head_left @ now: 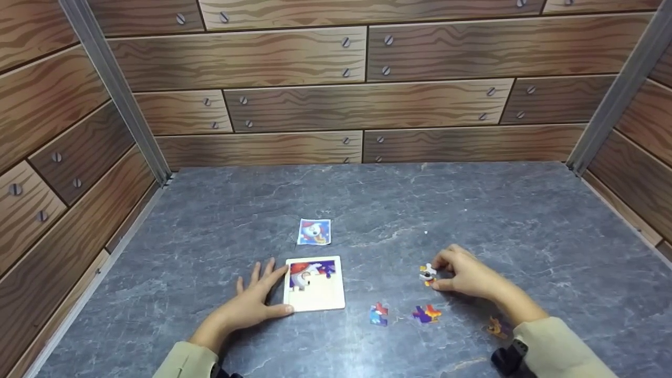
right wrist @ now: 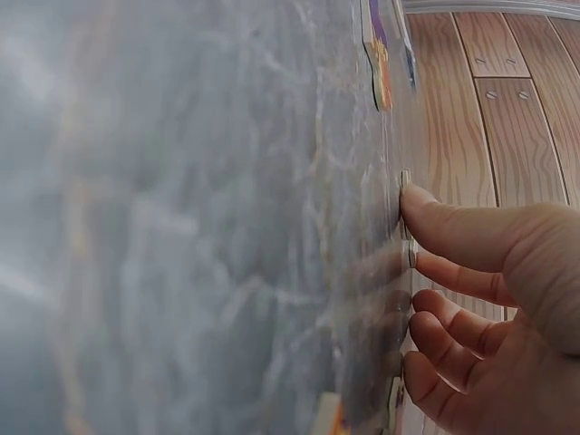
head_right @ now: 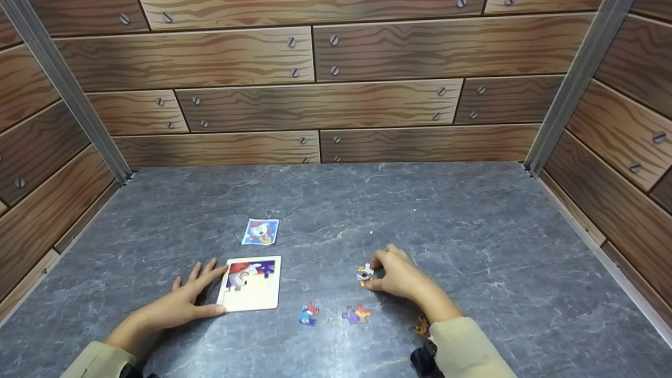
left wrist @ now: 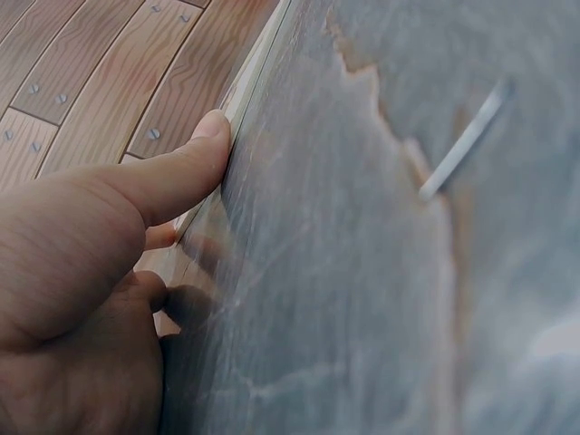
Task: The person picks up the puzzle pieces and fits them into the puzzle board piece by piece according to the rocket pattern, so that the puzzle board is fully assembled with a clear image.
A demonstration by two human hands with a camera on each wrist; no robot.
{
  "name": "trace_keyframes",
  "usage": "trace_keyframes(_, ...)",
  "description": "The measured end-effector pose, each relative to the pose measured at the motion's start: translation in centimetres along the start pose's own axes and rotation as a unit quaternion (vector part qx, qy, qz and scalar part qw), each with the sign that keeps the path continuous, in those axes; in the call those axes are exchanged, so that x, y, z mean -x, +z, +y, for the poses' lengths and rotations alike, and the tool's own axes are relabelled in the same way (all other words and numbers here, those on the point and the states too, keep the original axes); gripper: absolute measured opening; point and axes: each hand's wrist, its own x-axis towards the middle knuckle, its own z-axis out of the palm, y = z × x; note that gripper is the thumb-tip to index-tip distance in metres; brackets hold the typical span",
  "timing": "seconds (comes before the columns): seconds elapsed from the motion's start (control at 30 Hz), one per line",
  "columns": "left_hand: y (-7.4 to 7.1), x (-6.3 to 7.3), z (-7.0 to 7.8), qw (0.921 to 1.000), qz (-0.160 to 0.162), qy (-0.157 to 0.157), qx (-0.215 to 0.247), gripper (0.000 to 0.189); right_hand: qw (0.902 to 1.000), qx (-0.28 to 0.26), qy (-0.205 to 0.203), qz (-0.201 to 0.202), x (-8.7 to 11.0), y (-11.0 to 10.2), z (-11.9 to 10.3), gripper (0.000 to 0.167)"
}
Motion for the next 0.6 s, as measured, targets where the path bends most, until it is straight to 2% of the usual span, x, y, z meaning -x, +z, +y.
trace_keyframes(0.6, -0.09, 0.06, 0.05, 1.0000, -0.004, 0.002, 0.002, 0.087, 0.9994, 0.001, -0.034, 0.004, -0.07, 0.12, 0.26, 0.023)
